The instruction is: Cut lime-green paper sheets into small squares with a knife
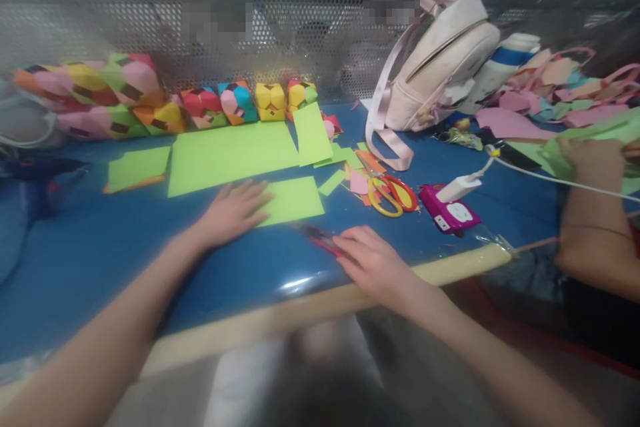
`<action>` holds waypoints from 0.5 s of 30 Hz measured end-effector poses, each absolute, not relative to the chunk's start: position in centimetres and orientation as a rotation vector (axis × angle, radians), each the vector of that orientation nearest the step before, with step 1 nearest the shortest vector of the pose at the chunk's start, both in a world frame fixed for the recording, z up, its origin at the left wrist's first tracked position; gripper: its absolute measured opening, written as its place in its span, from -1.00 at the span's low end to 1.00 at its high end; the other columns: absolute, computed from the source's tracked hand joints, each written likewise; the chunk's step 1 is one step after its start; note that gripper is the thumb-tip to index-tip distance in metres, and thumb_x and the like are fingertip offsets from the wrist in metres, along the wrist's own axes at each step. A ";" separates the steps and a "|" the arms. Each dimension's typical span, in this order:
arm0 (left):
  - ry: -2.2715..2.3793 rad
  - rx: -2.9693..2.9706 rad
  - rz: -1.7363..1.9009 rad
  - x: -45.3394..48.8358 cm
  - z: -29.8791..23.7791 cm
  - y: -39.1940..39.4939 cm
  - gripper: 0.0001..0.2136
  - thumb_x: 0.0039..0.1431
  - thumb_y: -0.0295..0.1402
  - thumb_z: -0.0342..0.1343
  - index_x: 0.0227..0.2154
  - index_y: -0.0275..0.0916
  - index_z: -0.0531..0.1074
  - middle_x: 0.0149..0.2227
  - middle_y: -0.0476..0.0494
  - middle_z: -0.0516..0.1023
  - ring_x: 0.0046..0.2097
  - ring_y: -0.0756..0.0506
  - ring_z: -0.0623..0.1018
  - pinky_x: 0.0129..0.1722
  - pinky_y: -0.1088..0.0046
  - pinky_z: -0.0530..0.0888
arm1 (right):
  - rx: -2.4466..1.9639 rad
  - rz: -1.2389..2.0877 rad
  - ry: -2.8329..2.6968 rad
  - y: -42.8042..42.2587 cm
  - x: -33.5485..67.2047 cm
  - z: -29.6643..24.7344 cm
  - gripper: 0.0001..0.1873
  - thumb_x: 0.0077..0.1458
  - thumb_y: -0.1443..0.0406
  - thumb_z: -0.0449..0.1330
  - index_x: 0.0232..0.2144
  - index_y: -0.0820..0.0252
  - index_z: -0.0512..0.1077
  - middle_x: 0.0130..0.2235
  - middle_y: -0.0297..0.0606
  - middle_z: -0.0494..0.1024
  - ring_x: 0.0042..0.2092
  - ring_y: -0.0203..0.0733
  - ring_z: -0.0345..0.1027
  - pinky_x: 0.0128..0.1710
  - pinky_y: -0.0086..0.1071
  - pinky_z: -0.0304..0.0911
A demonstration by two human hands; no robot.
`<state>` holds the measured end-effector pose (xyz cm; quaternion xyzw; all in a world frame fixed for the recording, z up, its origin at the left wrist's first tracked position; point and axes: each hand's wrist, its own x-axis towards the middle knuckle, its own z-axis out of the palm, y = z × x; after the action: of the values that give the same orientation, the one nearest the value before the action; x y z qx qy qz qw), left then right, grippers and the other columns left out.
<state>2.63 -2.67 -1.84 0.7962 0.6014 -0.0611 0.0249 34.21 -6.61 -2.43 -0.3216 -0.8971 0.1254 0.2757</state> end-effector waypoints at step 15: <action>1.840 2.458 -0.171 2.5 -1.9 -2.6 -0.43 0.36 0.04 -0.37 0.32 -0.01 0.13 0.42 0.06 -0.04 0.43 -0.18 -0.02 0.36 0.06 -0.07 | -0.897 0.444 -2.401 -7.2 33.6 -2.5 -0.74 0.25 0.44 0.04 -0.10 0.25 0.47 -0.15 -0.06 0.49 -0.12 -0.05 0.35 -0.10 -0.09 0.41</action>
<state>2.54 -2.55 -1.92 0.7989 0.5980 -0.0555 0.0332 33.63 -7.18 -2.48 -0.3322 -0.8896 0.1644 0.2671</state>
